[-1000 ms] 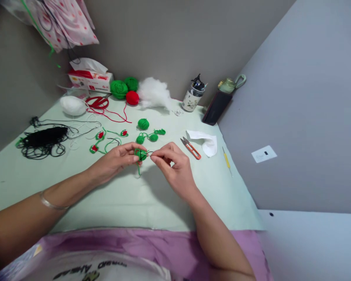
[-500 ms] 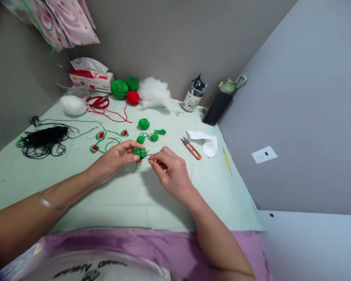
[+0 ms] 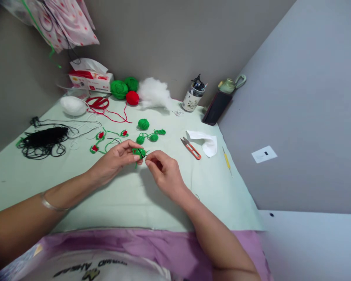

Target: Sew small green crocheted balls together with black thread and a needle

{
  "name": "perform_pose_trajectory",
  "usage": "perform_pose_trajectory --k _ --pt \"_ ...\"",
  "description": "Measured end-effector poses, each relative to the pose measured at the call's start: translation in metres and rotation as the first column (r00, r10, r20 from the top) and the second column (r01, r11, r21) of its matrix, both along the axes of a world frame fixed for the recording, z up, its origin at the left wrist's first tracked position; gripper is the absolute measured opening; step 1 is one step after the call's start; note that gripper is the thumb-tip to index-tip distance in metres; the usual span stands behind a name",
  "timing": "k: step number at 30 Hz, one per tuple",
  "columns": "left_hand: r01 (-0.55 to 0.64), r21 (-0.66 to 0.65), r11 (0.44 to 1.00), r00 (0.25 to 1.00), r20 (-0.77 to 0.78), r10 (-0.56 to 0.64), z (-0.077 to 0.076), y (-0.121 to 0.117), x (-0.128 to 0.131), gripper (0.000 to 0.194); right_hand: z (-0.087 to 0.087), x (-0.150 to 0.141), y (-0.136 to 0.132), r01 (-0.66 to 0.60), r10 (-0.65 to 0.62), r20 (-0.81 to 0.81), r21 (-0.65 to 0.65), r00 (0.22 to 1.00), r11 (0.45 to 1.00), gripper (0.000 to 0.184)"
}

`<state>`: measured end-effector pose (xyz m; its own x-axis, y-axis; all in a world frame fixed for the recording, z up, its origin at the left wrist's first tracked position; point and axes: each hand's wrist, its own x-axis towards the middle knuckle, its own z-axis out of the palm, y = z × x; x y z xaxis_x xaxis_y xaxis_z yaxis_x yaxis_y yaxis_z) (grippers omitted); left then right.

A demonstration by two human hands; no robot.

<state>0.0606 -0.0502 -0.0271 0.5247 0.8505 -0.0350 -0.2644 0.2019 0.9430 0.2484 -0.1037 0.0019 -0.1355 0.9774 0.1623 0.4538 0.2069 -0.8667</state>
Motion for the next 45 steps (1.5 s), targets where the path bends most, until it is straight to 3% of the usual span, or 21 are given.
perform_pose_trajectory --k 5,9,16,24,28,33,36,42,45 --pt "0.012 -0.043 0.999 0.999 0.049 -0.010 0.001 -0.002 0.001 0.023 -0.005 -0.006 0.002 0.010 -0.021 -0.200 -0.056 0.980 0.998 0.015" --pt "-0.023 -0.015 1.000 0.998 0.064 0.024 0.002 -0.002 0.002 0.023 -0.006 -0.009 0.001 0.006 -0.025 -0.262 -0.072 0.965 0.997 0.016" --pt "-0.056 0.014 0.998 0.996 0.065 0.055 0.002 -0.002 0.001 0.025 -0.002 -0.010 -0.001 -0.022 0.001 -0.255 -0.078 0.967 0.997 0.015" --pt "-0.003 0.000 1.000 0.998 0.064 0.003 0.000 -0.003 0.001 0.023 -0.008 -0.009 0.002 0.034 -0.054 -0.269 -0.078 0.962 0.996 0.017" --pt "-0.006 0.033 0.999 0.999 0.040 0.004 0.001 -0.004 0.002 0.023 -0.009 -0.007 0.006 0.046 -0.090 -0.310 -0.146 0.946 0.988 0.024" --pt "-0.062 0.149 0.987 0.990 -0.116 0.080 0.002 -0.006 0.005 0.024 -0.010 -0.004 0.012 -0.038 -0.093 -0.410 -0.300 0.907 0.953 0.033" --pt "-0.068 0.165 0.984 0.985 -0.145 0.092 0.003 -0.006 0.006 0.025 -0.009 -0.001 0.013 -0.058 -0.089 -0.419 -0.326 0.904 0.943 0.031" --pt "-0.076 0.157 0.985 0.985 -0.141 0.099 0.004 -0.006 0.005 0.028 -0.006 0.006 0.014 -0.078 0.007 -0.255 -0.269 0.967 0.960 0.019" --pt "-0.067 0.171 0.983 0.984 -0.151 0.094 0.004 -0.006 0.005 0.026 -0.008 0.006 0.015 -0.088 -0.008 -0.314 -0.289 0.949 0.953 0.020"
